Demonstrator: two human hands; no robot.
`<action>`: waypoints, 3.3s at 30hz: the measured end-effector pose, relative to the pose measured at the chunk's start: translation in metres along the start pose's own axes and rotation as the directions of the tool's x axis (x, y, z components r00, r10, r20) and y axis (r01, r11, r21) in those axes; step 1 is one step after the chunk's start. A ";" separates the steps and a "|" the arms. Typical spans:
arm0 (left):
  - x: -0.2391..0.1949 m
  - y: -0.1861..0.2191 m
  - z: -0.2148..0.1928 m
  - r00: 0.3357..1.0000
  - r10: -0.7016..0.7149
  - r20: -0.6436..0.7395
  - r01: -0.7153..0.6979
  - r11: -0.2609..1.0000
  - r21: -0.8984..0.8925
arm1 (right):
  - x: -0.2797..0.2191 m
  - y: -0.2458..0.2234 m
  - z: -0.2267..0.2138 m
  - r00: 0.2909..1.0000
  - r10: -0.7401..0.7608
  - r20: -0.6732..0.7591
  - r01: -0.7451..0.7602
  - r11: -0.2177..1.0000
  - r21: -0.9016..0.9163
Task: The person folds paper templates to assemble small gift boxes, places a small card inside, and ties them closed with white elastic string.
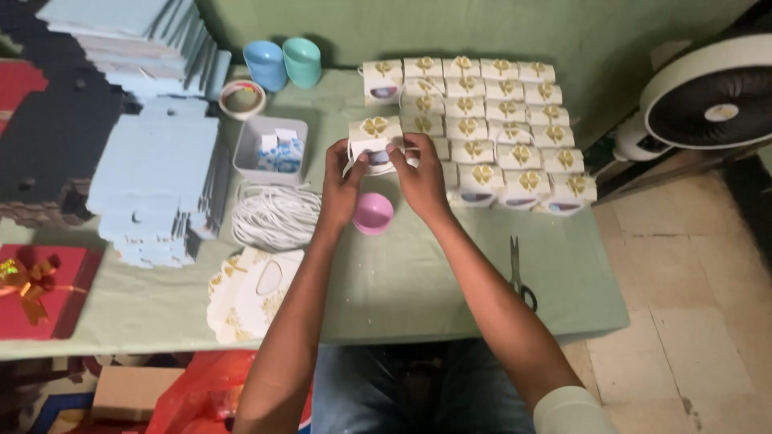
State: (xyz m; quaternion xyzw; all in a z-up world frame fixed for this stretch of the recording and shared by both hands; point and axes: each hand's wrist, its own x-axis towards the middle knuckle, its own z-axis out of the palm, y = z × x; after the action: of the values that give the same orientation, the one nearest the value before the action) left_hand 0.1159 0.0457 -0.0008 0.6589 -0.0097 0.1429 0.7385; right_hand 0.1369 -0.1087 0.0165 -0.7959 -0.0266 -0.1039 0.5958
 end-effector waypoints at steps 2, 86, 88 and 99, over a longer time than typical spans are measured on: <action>0.022 0.001 0.001 1.000 -0.002 -0.014 0.002 1.000 -0.006 | 0.029 -0.005 0.002 0.999 0.037 0.000 -0.037 0.999 -0.035; -0.020 0.002 -0.062 0.982 -0.189 0.018 0.171 0.921 0.350 | -0.042 -0.005 0.054 0.839 -0.356 0.411 0.487 0.828 -0.279; -0.070 0.007 -0.078 0.982 -0.189 -0.014 0.184 0.934 0.305 | -0.089 0.005 0.061 0.860 -0.337 0.384 0.439 0.872 -0.218; -0.225 0.023 -0.130 0.913 0.206 -0.351 0.106 0.713 0.693 | -0.198 -0.023 0.086 0.772 -0.327 0.545 0.509 0.831 -0.223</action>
State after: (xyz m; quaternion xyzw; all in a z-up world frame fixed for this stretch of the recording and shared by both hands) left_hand -0.1280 0.1301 -0.0409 0.8438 0.1793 0.2889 0.4151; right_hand -0.0485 -0.0040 -0.0238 -0.8636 -0.3351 -0.0362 0.3749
